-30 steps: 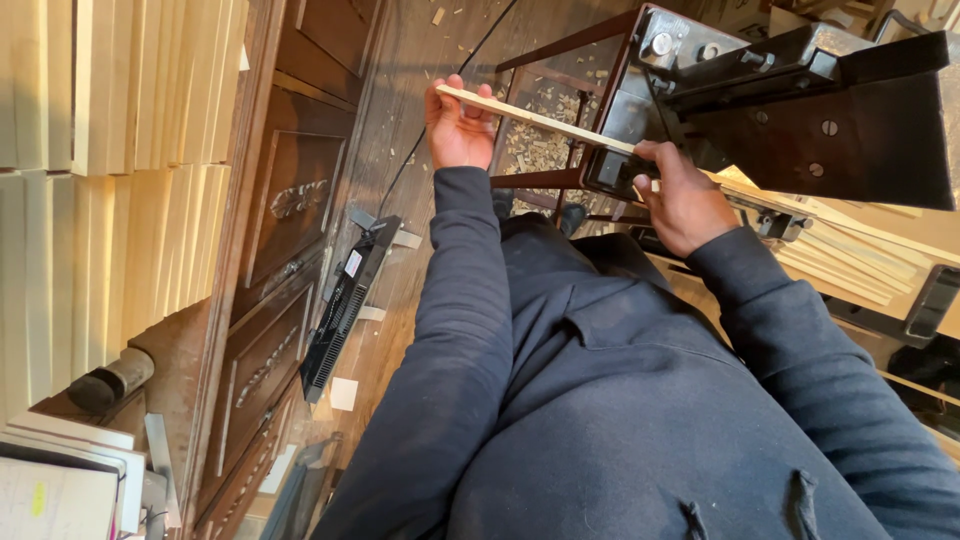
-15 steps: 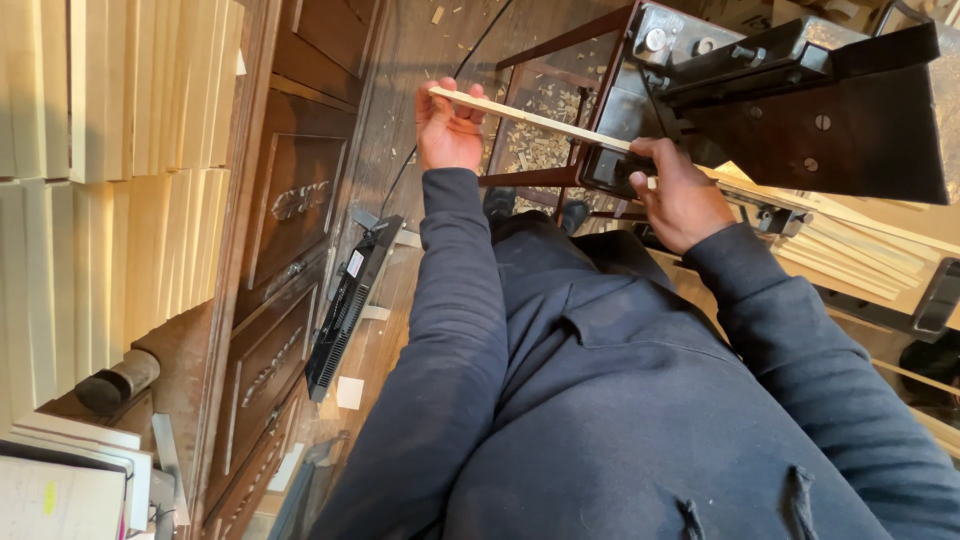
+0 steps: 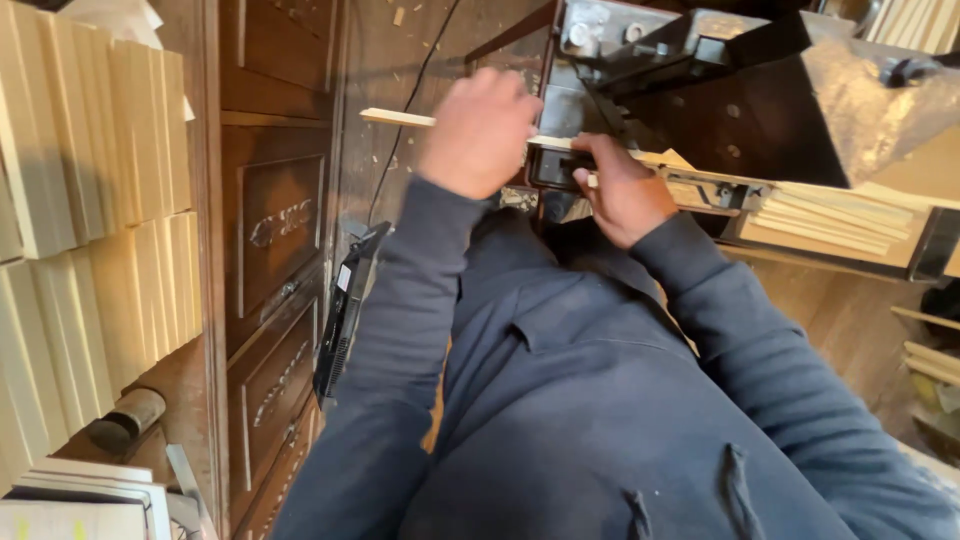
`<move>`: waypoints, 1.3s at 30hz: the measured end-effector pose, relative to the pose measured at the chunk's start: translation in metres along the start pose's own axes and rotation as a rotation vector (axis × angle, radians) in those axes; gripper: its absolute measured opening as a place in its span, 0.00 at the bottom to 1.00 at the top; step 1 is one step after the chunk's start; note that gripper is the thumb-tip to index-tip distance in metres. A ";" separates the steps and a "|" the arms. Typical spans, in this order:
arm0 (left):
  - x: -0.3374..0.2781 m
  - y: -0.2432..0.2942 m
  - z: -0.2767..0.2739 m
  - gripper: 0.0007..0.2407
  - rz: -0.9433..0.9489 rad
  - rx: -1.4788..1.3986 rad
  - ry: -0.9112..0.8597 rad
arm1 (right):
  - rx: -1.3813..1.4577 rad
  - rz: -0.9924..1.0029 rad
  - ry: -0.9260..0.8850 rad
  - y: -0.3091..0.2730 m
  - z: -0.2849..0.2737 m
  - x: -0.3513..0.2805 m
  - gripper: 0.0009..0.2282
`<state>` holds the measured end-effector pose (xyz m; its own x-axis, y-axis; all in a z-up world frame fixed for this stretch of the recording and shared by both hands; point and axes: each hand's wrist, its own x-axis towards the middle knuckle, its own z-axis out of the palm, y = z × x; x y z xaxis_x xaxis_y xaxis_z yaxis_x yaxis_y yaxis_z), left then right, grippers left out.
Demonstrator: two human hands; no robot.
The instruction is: The person is using a foot-operated miter trimmer to cut wood moulding strips for picture frames.
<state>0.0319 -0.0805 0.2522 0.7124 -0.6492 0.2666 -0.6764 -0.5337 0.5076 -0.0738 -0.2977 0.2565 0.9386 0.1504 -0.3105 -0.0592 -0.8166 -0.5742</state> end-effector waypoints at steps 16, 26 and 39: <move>0.071 0.019 0.071 0.07 -0.327 -0.285 -0.521 | 0.153 -0.008 0.115 0.040 -0.007 -0.005 0.17; 0.092 0.007 0.087 0.08 -0.304 -0.336 -0.687 | 0.283 0.263 0.293 0.111 -0.018 -0.108 0.08; 0.092 0.000 0.096 0.08 -0.259 -0.365 -0.716 | 1.713 0.708 0.911 0.269 -0.010 -0.108 0.11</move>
<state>0.0798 -0.1921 0.1983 0.4632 -0.7827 -0.4158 -0.3169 -0.5844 0.7470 -0.1879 -0.5386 0.1431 0.4461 -0.5882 -0.6745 -0.0897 0.7205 -0.6877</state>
